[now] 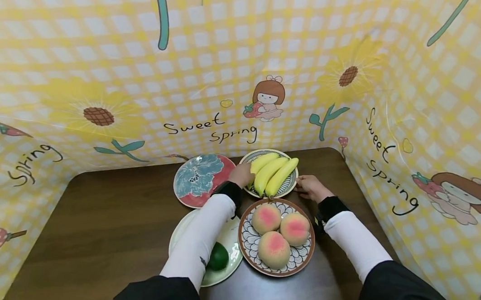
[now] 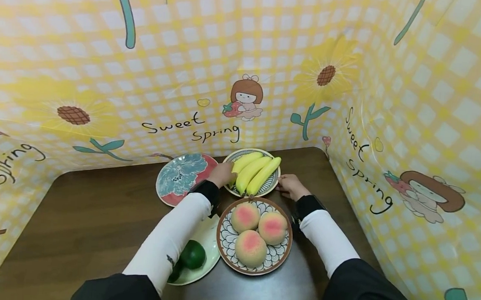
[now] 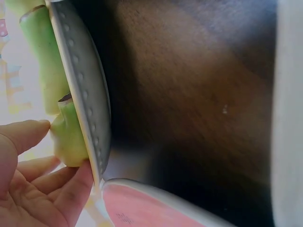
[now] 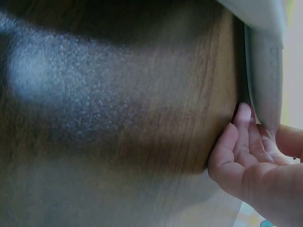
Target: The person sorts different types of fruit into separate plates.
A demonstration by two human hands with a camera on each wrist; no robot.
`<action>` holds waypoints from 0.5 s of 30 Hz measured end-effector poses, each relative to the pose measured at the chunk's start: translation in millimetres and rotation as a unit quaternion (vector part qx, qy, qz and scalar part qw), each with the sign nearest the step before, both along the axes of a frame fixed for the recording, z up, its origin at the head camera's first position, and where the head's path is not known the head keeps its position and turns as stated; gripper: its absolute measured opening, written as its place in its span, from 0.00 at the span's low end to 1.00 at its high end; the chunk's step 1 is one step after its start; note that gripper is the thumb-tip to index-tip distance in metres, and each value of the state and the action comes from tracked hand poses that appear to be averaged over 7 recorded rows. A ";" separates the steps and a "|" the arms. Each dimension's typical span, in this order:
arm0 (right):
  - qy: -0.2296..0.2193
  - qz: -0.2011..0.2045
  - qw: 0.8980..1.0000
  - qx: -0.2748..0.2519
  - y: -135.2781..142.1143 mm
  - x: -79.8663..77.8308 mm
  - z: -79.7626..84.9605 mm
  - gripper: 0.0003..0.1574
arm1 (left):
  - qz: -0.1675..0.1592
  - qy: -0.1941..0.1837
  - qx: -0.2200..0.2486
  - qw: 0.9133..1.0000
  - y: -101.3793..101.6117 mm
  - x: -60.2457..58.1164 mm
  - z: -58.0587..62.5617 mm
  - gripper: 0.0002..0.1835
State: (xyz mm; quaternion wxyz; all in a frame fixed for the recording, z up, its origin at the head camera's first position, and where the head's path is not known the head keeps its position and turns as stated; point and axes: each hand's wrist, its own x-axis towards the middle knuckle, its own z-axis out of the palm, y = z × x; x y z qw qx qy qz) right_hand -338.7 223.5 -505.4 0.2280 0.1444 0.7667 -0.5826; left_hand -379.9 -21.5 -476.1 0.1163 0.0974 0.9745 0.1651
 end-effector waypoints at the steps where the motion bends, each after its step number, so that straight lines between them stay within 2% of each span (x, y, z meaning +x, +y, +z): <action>1: 0.001 -0.001 1.000 -0.001 0.4 -1.8 -0.3 0.30 | -0.008 0.007 0.002 1.000 -1.6 -2.3 -1.8 0.25; 4: 0.001 0.007 1.000 -0.010 3.3 -7.1 -1.3 0.32 | -0.051 0.068 0.018 0.996 -13.0 -35.5 -50.4 0.25; 5: 0.000 0.011 1.000 -0.015 6.5 -7.4 -1.4 0.32 | -0.060 0.066 0.022 0.996 -14.1 -40.4 -57.3 0.25; 6: 0.000 0.017 1.000 -0.019 10.0 -7.5 -0.7 0.33 | -0.066 0.062 0.028 0.996 -14.3 -41.2 -58.8 0.26; 8: 0.000 0.044 0.999 -0.027 20.2 -7.2 4.5 0.35 | -0.080 0.008 0.042 0.996 -15.4 -43.1 -53.1 0.27; 9: 0.005 0.060 0.998 -0.025 25.8 -6.4 10.0 0.37 | -0.082 -0.026 0.044 0.995 -15.2 -31.9 -32.0 0.28; 11: 0.030 0.098 0.995 0.002 38.0 -3.2 28.7 0.40 | -0.083 -0.077 0.044 0.993 -18.0 -6.1 19.7 0.31; 13: 0.097 0.154 0.981 0.071 50.5 3.1 56.2 0.45 | -0.087 -0.061 0.055 0.993 -28.3 14.2 60.4 0.35; 14: 0.135 0.173 0.968 0.123 55.6 8.3 71.3 0.48 | -0.087 -0.032 0.059 0.994 -36.1 23.3 76.6 0.37; 15: 0.177 0.184 0.950 0.182 60.0 14.6 85.6 0.52 | -0.082 0.004 0.058 0.995 -44.6 31.1 90.0 0.39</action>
